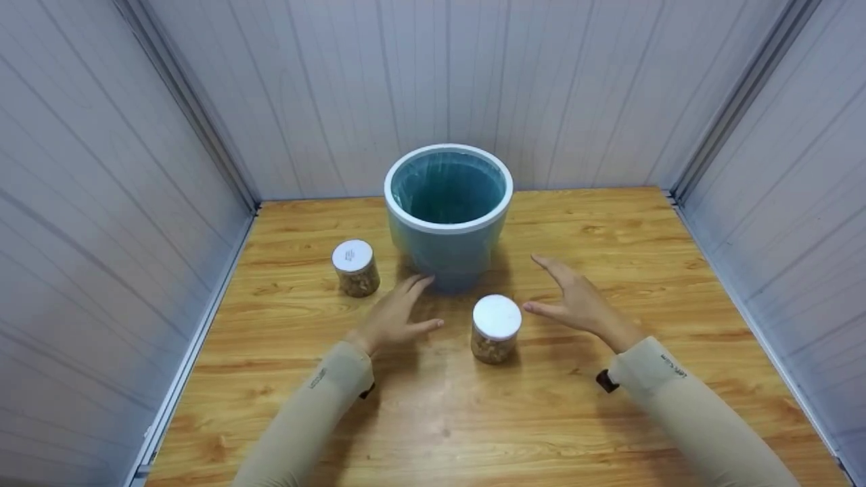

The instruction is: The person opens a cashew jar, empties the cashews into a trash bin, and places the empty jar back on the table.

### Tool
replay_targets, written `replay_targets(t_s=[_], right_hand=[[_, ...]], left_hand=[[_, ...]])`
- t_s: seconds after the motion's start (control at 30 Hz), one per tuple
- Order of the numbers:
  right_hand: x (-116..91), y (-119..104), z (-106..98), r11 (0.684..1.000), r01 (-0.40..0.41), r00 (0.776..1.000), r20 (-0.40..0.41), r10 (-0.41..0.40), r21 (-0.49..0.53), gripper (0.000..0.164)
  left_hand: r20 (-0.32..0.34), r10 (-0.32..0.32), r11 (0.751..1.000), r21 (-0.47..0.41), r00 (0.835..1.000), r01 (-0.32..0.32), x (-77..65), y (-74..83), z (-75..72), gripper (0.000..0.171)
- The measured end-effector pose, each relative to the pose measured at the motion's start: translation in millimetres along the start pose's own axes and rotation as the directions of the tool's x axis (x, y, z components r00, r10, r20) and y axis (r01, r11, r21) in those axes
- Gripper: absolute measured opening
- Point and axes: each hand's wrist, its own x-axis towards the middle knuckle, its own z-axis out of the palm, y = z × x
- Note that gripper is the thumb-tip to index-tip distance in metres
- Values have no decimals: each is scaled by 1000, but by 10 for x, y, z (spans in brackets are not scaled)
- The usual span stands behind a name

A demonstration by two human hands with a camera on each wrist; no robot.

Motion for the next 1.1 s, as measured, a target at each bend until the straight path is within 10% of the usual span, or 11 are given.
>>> replay_targets(t_s=[1.1], right_hand=[[7, -140, 310, 995, -29, 986, 164, 13, 95, 100]], left_hand=[[31, 43, 998, -42, 999, -42, 59, 57, 176, 89]])
